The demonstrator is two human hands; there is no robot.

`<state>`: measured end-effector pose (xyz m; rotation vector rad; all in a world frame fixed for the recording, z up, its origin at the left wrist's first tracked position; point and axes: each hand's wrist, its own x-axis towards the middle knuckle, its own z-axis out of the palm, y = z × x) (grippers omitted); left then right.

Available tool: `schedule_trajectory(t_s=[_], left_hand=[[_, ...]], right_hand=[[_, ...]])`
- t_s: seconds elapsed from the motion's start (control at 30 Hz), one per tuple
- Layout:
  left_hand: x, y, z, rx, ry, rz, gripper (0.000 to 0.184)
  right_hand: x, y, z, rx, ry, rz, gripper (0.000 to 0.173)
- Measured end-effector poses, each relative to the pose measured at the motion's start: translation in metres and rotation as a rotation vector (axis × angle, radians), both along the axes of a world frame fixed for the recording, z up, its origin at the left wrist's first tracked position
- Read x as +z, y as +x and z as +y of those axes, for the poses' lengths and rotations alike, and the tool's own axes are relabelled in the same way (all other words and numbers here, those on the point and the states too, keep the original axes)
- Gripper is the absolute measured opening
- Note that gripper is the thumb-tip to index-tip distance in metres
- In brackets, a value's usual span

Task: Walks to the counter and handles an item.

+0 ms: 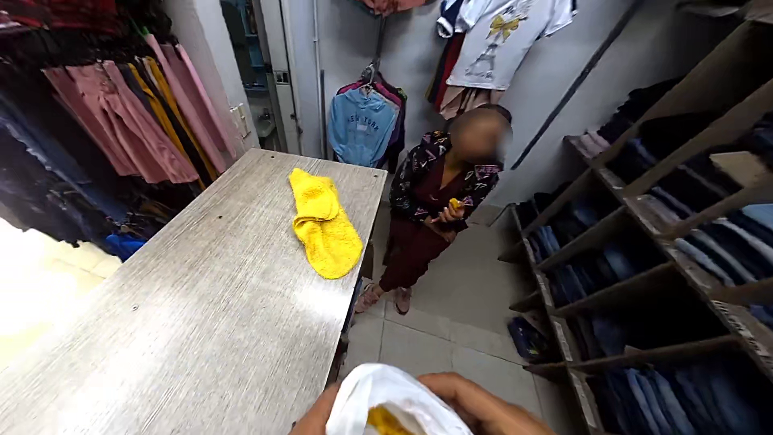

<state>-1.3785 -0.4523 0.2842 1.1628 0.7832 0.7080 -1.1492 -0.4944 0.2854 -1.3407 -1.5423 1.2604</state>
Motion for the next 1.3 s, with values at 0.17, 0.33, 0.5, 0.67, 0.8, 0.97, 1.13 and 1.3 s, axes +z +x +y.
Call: schedule_trajectory(t_s=[0.17,0.33,0.5,0.67,0.8,0.97,1.13,1.3], left_hand=[[-0.015,-0.005,0.015,-0.008,0.501,0.368,0.047],[-0.018,-0.003,0.016,-0.057,0.582,0.466,0.045],[-0.031,-0.002,0.019,0.024,0.691,0.468,0.028],[-0.034,0.0,0.022,0.081,0.872,0.521,0.019],[-0.036,-0.001,0.023,0.085,0.885,0.405,0.019],[-0.039,-0.001,0.023,0.121,0.949,0.479,0.026],[-0.038,-0.002,0.024,0.126,0.876,0.482,0.029],[-0.036,-0.002,0.02,0.015,0.688,0.368,0.036]], right_hand=[[-0.013,0.002,0.003,-0.147,0.08,-0.192,0.035],[-0.024,0.005,0.009,-0.144,0.073,-0.308,0.041],[-0.025,0.0,0.009,-0.078,0.098,-0.282,0.042],[-0.025,-0.001,0.011,-0.085,0.159,-0.257,0.023],[-0.04,-0.002,0.023,-0.046,0.078,-0.203,0.026],[-0.038,-0.001,0.022,0.003,-0.075,0.148,0.031],[-0.034,-0.002,0.022,0.058,-0.132,0.306,0.035],[-0.043,-0.011,0.023,-0.021,-0.015,0.378,0.023]])
